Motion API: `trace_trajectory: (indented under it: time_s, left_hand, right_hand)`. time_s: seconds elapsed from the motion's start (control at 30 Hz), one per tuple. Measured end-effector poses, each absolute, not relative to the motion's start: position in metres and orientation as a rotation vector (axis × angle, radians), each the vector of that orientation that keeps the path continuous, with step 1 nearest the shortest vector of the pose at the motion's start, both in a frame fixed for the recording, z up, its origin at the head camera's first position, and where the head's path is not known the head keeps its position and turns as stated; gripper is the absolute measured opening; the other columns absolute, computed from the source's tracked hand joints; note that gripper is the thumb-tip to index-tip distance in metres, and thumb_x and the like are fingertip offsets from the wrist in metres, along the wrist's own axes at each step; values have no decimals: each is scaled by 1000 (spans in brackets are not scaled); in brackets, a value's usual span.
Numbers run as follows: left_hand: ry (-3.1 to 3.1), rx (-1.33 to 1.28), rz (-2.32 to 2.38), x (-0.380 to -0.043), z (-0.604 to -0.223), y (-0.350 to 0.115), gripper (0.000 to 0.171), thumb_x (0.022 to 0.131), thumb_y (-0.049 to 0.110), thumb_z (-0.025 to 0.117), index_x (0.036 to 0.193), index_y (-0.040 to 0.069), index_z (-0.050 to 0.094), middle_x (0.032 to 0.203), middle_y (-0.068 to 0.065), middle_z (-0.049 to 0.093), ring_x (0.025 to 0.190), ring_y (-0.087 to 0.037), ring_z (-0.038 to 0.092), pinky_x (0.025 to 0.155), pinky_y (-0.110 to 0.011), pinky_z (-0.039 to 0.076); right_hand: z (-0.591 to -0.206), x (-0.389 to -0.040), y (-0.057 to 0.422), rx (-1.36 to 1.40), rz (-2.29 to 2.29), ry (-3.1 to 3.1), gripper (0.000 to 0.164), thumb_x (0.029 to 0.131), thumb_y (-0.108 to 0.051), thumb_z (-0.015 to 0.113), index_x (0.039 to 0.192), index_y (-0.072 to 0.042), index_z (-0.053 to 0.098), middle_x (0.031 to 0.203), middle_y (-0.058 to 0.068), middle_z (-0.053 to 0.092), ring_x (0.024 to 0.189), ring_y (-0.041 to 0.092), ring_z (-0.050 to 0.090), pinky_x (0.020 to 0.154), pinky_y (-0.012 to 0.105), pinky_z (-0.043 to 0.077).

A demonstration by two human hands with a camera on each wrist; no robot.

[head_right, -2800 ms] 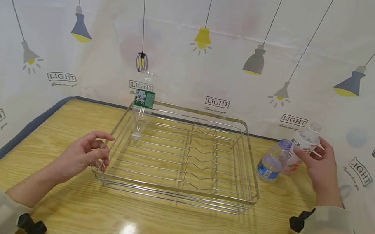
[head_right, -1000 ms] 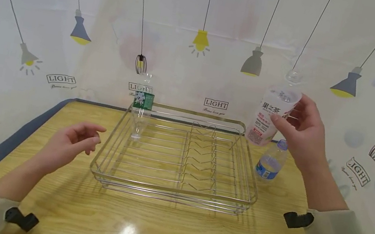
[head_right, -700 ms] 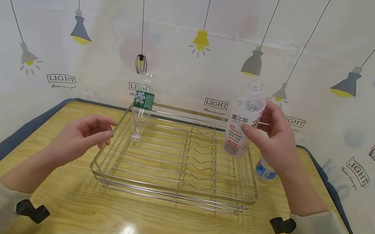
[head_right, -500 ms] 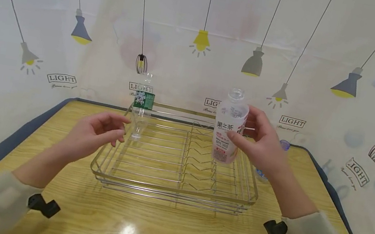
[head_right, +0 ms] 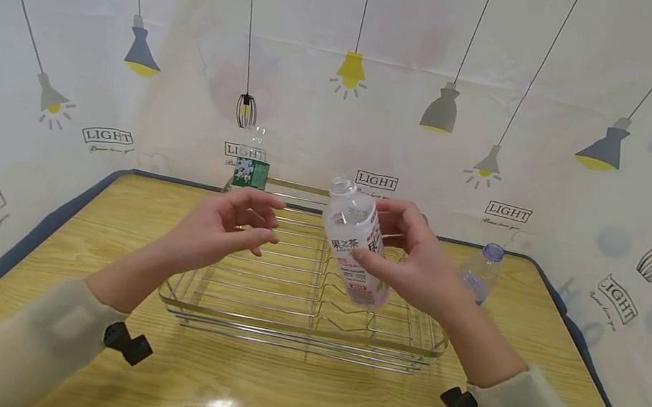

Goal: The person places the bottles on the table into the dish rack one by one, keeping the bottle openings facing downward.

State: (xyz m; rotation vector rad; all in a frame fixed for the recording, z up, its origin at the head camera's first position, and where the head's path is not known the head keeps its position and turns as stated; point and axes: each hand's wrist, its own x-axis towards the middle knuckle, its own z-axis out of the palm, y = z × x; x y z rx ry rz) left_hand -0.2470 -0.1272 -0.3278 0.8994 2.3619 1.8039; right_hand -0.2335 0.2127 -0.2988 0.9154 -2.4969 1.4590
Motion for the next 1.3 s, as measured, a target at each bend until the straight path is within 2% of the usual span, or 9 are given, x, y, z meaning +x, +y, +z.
trace_trajectory:
  time_s: [0.3, 0.5, 0.57, 0.77, 0.87, 0.97, 1.07, 1.2, 1.3]
  left_hand:
    - [2114, 889, 1901, -247, -315, -101, 63, 98, 9, 82, 154, 16, 56, 146, -12, 62, 131, -33, 69, 95, -47, 68]
    - [2060, 894, 1904, -246, -313, -98, 67, 95, 3, 82, 155, 9, 54, 146, -13, 60, 129, -34, 66, 94, -50, 68]
    - [2085, 889, 1886, -246, -314, -98, 67, 94, 4, 84, 155, 11, 55, 143, -13, 62, 127, -34, 67, 92, -49, 68]
    - [2176, 868, 1803, -246, -317, -100, 61, 94, 10, 88, 148, 23, 64, 136, -10, 67, 118, -31, 70, 84, -45, 70]
    - [2196, 859, 1774, -246, -318, -101, 61, 93, 12, 89, 147, 26, 65, 136, -8, 69, 116, -29, 71, 82, -45, 70]
    - [2209, 868, 1752, -246, -319, -102, 65, 91, 13, 91, 148, 28, 65, 136, -8, 69, 112, -30, 73, 81, -47, 70]
    - [2231, 888, 1725, -246, -320, -104, 65, 90, 14, 92, 148, 30, 66, 138, -8, 67, 109, -32, 74, 78, -49, 70]
    - [2303, 921, 1660, -246, -320, -106, 62, 90, 19, 91, 146, 30, 66, 140, -6, 67, 107, -31, 73, 73, -49, 70]
    - [2347, 937, 1624, -247, -323, -109, 60, 90, 20, 90, 145, 28, 65, 140, -7, 66, 107, -29, 72, 74, -46, 69]
  right_hand:
    - [-300, -234, 201, 993, 1318, -2578, 61, 98, -6, 81, 153, -10, 55, 140, 7, 65, 121, 22, 64, 103, 24, 55]
    - [-301, -234, 196, 1005, 1266, -2619, 63, 96, -10, 84, 153, -15, 59, 143, 4, 65, 123, 22, 64, 108, 43, 55]
    - [-301, -235, 194, 1001, 1283, -2626, 61, 96, -10, 85, 151, -14, 60, 140, 4, 66, 122, 22, 65, 109, 46, 55]
    - [-303, -235, 192, 1018, 1279, -2646, 54, 95, -12, 87, 144, -14, 62, 135, 3, 69, 121, 23, 68, 105, 41, 56]
    - [-304, -235, 191, 1037, 1265, -2653, 53, 95, -13, 87, 143, -16, 63, 133, 3, 69, 120, 23, 68, 102, 44, 57]
    - [-305, -236, 190, 1058, 1260, -2649, 53, 95, -13, 87, 143, -17, 64, 130, 2, 70, 118, 22, 68, 100, 46, 58]
    - [-305, -236, 188, 1083, 1247, -2639, 52, 95, -13, 88, 142, -17, 66, 130, 1, 71, 116, 21, 69, 98, 41, 59]
    - [-306, -237, 186, 1114, 1250, -2629, 53, 94, -11, 88, 143, -16, 67, 136, 3, 69, 116, 22, 69, 98, 35, 59]
    - [-308, -237, 187, 1095, 1267, -2650, 56, 94, -12, 88, 145, -13, 65, 143, 6, 66, 122, 25, 67, 102, 38, 59]
